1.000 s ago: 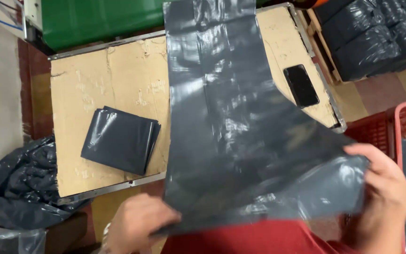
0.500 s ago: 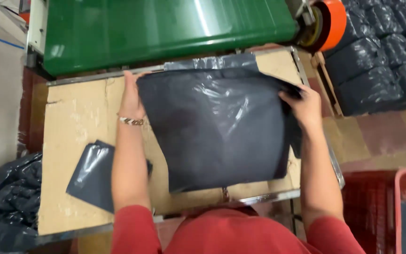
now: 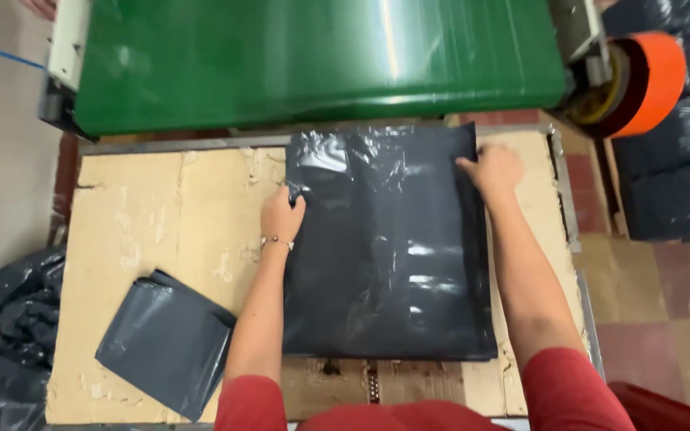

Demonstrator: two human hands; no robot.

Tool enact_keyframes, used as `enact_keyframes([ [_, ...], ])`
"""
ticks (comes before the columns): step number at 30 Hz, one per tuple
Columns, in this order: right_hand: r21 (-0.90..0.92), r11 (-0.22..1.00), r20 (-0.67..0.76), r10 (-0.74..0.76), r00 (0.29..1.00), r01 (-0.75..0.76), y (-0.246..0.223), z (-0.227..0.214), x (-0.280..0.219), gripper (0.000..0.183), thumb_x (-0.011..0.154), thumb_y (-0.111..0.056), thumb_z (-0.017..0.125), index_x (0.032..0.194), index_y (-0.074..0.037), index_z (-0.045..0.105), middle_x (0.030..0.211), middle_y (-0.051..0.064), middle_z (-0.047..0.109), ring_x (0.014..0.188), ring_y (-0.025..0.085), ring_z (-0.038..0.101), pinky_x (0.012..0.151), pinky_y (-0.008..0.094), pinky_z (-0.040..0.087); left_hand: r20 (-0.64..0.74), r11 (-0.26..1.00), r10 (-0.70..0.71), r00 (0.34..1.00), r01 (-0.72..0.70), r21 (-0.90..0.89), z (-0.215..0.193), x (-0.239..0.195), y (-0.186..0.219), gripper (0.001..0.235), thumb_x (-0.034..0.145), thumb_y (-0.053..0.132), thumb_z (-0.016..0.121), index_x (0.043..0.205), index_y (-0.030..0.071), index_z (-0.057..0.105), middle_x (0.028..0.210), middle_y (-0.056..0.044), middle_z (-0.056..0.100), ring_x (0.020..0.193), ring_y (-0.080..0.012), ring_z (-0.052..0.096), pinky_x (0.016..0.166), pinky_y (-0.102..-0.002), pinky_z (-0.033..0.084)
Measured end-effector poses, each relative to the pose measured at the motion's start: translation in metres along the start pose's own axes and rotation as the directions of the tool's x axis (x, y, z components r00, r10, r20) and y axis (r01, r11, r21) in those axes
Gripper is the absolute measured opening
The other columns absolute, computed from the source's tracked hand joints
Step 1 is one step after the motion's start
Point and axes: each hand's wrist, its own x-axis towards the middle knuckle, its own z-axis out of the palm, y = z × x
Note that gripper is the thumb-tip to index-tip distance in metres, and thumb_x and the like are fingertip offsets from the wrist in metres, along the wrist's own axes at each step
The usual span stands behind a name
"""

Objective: Folding plastic bags and placing them into a storage basket

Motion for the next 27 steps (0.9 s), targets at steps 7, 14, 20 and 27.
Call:
enact_keyframes([
  [7, 0.181, 0.972, 0.075, 0.136, 0.988, -0.148, -0.002, 0.049, 0.045, 0.090, 0.069, -0.049, 0.095, 0.128, 0.001, 0.049, 0.122, 0.027, 0.065, 0.116, 0.049, 0.065, 0.098, 0.063, 0.050, -0.210, 0.926, 0.282, 0.936, -0.208, 0.313, -0.033, -0.051, 0.089, 0.050, 0.081, 0.040, 0.074, 0.125, 0.019, 0.062, 0.109, -0.006, 0.063, 0.101, -0.0299, 0.062, 0.069, -0.045, 0.056],
  [14, 0.206, 0.978, -0.129, 0.042, 0.991, -0.014, -0.012, 0.056, 0.029, 0.072, 0.070, -0.032, 0.095, 0.124, -0.003, 0.056, 0.124, 0.022, 0.058, 0.107, 0.051, 0.067, 0.092, 0.062, 0.056, -0.068, 0.745, 0.664, 0.745, -0.652, 0.142, 0.020, -0.123, 0.113, 0.052, 0.095, 0.060, 0.048, 0.128, 0.021, 0.060, 0.130, -0.001, 0.060, 0.132, -0.0224, 0.050, 0.095, -0.038, 0.044],
  [20, 0.084, 0.996, -0.230, 0.047, 0.972, -0.028, -0.018, 0.080, 0.029, 0.055, 0.081, -0.018, 0.086, 0.122, -0.003, 0.053, 0.114, 0.021, 0.061, 0.101, 0.047, 0.071, 0.088, 0.058, 0.058, -0.106, 0.769, 0.639, 0.762, -0.635, 0.074, 0.035, -0.123, 0.108, 0.047, 0.090, 0.059, 0.056, 0.123, 0.026, 0.063, 0.125, 0.004, 0.061, 0.130, -0.0198, 0.052, 0.095, -0.038, 0.044],
  [27, 0.783, 0.598, -0.269, 0.078, 0.960, 0.171, 0.016, 0.049, -0.046, 0.021, 0.076, -0.017, 0.083, 0.094, -0.012, 0.074, 0.079, 0.006, 0.067, 0.080, 0.022, 0.067, 0.072, 0.038, 0.051, 0.181, 0.644, 0.129, 0.975, 0.057, -0.763, 0.009, -0.073, 0.085, 0.031, 0.104, 0.034, 0.057, 0.124, 0.013, 0.069, 0.121, -0.012, 0.072, 0.122, -0.0302, 0.063, 0.103, -0.042, 0.051],
])
